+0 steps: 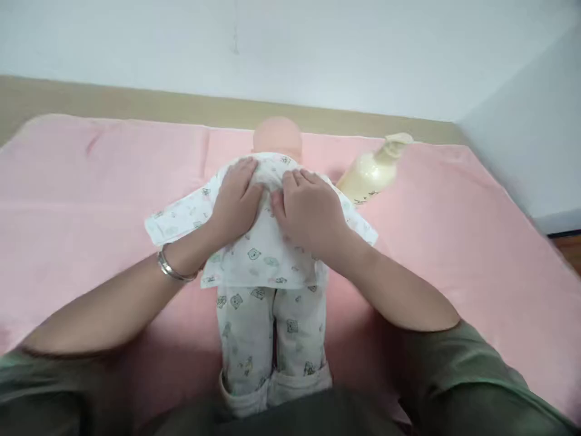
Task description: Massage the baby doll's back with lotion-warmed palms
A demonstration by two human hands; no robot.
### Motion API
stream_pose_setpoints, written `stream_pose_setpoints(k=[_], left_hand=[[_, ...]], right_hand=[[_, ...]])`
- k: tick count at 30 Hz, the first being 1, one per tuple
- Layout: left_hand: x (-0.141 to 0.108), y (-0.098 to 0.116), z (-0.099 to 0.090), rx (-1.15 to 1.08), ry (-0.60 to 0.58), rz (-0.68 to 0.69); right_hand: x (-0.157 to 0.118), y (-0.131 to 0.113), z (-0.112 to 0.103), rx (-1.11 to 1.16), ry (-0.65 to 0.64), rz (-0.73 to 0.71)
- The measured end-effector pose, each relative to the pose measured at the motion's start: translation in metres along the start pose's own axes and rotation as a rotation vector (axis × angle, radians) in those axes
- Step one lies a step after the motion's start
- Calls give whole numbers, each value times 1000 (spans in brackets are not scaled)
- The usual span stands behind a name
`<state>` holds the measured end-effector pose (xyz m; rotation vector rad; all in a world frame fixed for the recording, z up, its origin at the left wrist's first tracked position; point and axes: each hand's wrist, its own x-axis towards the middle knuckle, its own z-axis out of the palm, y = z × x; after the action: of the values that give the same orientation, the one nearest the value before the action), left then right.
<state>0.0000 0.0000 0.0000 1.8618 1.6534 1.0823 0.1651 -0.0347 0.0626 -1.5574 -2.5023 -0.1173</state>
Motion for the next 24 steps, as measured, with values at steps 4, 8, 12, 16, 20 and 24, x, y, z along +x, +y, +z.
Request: stream_pose_setpoints(k=[4,8,12,16,20,24], left_hand=[[-6,2,0,-9,31,49],[-7,7,1,-3,39,33],[-8,11,2,9,47,26],[-7,10,2,21,44,26],[-10,10,1,53,39,39],[-24,21,2,126,17,94]], right_hand=[[-12,-8,-2,4,52,-54],[6,10,6,201,2,33],[25,25,20,266,-42,154],[24,23,23,269,-61,163],[22,20,20,260,-81,167],[22,22,19,250,-75,153]])
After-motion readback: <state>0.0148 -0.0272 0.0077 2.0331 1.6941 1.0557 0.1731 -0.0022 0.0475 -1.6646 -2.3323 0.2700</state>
